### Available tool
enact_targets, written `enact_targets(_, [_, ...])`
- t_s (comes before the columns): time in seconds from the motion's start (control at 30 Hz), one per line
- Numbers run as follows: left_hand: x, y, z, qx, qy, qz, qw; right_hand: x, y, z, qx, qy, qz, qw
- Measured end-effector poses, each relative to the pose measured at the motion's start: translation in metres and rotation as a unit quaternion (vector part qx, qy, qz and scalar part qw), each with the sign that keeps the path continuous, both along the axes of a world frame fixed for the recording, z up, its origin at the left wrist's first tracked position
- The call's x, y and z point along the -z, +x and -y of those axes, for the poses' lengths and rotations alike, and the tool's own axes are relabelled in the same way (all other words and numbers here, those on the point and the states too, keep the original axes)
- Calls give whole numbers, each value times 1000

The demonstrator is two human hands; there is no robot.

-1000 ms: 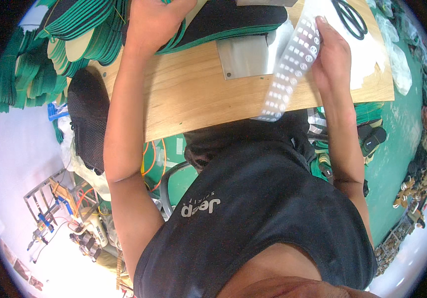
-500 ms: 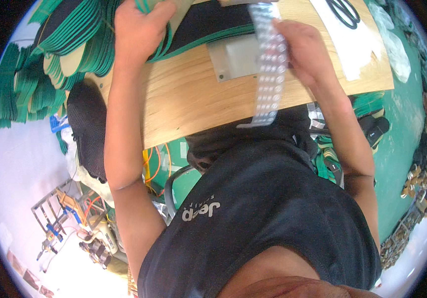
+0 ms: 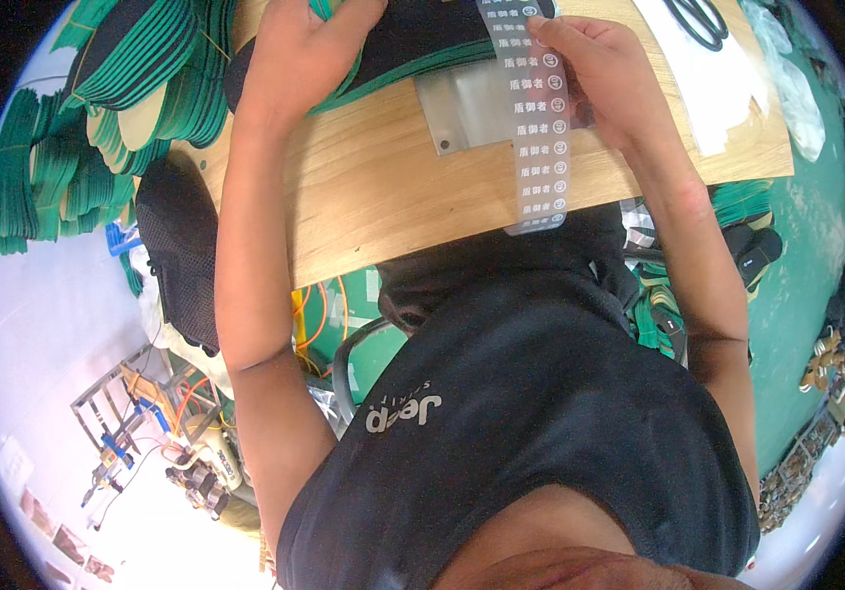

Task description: The person cuts a strip of stickers using shears and then peels the stickers one at a time to apply them onto shoe insoles from a stack on the workbench.

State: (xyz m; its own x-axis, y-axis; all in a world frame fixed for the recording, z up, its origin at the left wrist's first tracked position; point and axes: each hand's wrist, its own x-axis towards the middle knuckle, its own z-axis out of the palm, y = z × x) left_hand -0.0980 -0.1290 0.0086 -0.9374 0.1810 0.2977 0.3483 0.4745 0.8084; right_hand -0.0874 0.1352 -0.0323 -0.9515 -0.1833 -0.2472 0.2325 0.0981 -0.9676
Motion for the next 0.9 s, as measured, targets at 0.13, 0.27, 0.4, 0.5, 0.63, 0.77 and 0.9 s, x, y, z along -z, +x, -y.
enact_targets(0.13, [13, -5, -1, 2, 104, -17, 994, 1, 3, 3, 12, -10, -8, 1000])
enact_targets(0.27, [7, -4, 3, 25, 85, -3, 996, 2, 2, -4, 2, -9, 3, 1000])
enact_targets(0.4, [9, -4, 2, 21, 114, 1, 993, -3, 8, 2, 15, 14, 6, 1000])
enact_targets(0.5, [9, -4, 2, 14, 106, -2, 994, -1, 7, 1, 8, 1, 10, 1000])
enact_targets(0.63, [10, -3, -1, 17, 148, 16, 989, 0, 7, 2, 2, -23, 25, 999])
enact_targets(0.77, [10, 0, -4, 15, 157, 6, 988, -5, 11, 7, 10, -31, 9, 999])
enact_targets(0.9, [11, -5, 1, 51, 173, 3, 984, 2, 5, -1, -2, -44, 22, 999])
